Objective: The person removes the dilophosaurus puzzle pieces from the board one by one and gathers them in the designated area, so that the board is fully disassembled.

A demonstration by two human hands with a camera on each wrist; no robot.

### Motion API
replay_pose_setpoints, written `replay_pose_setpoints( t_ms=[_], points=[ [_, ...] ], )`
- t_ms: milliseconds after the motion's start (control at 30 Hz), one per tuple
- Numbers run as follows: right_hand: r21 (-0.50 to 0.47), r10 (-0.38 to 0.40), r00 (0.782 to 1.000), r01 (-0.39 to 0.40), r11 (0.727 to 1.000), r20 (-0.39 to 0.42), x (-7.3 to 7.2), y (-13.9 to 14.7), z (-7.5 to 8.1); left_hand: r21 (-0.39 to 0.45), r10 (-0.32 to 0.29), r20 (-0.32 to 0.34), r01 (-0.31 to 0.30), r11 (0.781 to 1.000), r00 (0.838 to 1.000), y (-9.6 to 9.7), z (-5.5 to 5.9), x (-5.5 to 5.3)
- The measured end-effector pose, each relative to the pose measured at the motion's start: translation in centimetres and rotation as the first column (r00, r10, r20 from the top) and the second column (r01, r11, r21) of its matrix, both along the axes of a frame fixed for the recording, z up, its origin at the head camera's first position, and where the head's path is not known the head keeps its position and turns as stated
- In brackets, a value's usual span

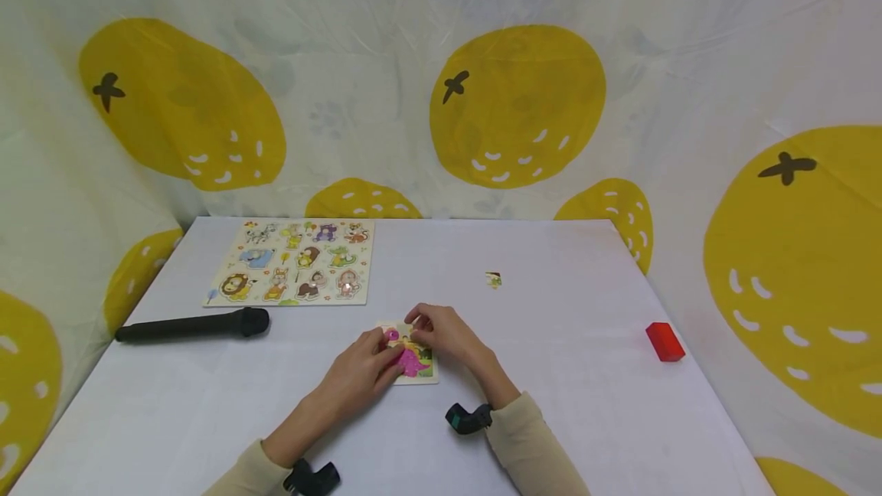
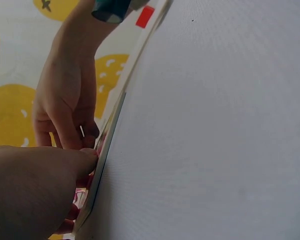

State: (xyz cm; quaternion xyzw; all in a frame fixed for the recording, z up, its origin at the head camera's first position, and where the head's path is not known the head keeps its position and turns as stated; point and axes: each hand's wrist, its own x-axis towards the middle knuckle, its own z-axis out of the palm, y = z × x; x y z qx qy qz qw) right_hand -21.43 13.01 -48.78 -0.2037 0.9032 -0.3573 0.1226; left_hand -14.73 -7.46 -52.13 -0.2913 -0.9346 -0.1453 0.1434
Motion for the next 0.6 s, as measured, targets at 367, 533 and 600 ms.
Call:
replay_pose_setpoints(
  t_ms=[367,533,600],
  points=[
    [-0.1,-0.172,0.984,0.167,0.981,-0.049,-1.3,1.5,-0.4,0.02,-0.008,-0.02,0.008,1.0,1.0,0.0,0.0,0.1],
    [-0.113,-0.231,0.969,0.221,0.969,-0.083,-2.1,2.6,-0.5,0.028,-0.01,0.0,0.01,1.0,1.0,0.1,0.0,0.2],
    [-0.117,-0.25,0.964,0.24,0.964,-0.085,-2.5,3.0,-0.6,0.03,-0.008,0.01,0.007,1.0,1.0,0.1,0.1,0.2]
  ],
)
